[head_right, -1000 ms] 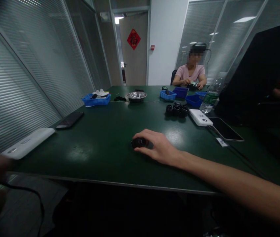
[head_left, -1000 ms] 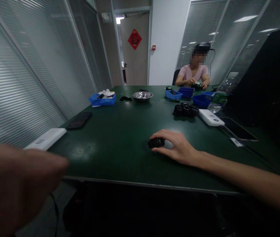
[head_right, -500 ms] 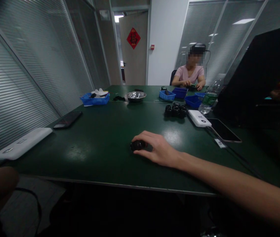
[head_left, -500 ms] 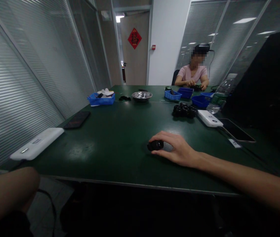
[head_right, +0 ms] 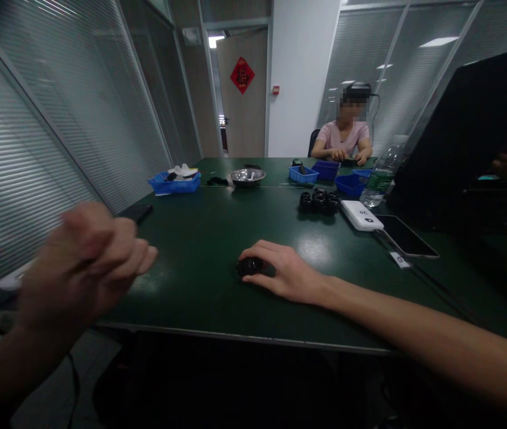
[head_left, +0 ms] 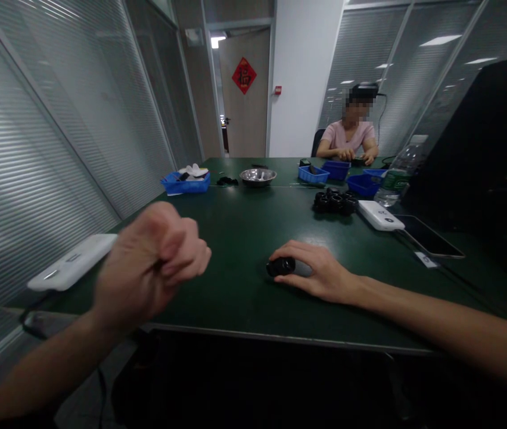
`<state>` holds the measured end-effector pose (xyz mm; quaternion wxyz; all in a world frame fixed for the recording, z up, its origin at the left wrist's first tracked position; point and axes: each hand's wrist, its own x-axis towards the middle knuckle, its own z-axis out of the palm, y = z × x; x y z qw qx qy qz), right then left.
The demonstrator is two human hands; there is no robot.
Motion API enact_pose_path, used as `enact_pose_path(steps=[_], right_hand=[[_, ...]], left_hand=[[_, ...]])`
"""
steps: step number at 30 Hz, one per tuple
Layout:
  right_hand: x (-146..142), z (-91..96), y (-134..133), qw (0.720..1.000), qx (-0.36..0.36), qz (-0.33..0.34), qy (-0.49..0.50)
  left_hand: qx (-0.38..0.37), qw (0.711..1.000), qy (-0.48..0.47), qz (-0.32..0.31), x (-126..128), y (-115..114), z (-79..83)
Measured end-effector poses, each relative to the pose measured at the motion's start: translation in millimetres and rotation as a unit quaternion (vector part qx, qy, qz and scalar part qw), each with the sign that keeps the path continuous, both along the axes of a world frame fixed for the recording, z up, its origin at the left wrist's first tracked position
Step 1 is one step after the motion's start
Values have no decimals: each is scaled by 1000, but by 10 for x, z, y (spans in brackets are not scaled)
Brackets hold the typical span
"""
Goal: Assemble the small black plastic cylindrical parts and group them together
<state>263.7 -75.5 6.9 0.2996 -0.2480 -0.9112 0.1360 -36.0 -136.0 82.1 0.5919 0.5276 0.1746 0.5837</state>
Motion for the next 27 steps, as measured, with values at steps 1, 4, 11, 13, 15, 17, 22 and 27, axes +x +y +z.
enact_pose_path(steps=[1, 4, 11, 13, 15, 17, 22, 27], right_hand=[[0, -1, 1, 1000, -1, -2, -3], [-3, -4, 1, 1000, -6, -5, -6], [-14, -10, 2, 1000, -11, 1, -11], [-17, -10, 0, 1000, -11, 3, -14], [-20, -9, -1, 1000, -13, 8, -17], [-24, -10, -1, 1000, -11, 10, -18], [-30, -16, -2, 1000, -14, 12, -19], [-30, -15, -14, 1000, -12, 14, -23]], left_hand=[[-9, 1000, 7, -14, 41, 76, -73], [-51, 997, 47, -41, 134, 286, -290], [-54, 992, 99, -49, 129, 356, -443], [-56, 991, 110, -51, 129, 348, -445], [-59, 990, 115, -57, 132, 350, -453], [-60, 989, 120, -62, 132, 357, -463], [-49, 988, 122, -80, 140, 362, -455], [-96, 983, 118, -106, 195, 327, -392]])
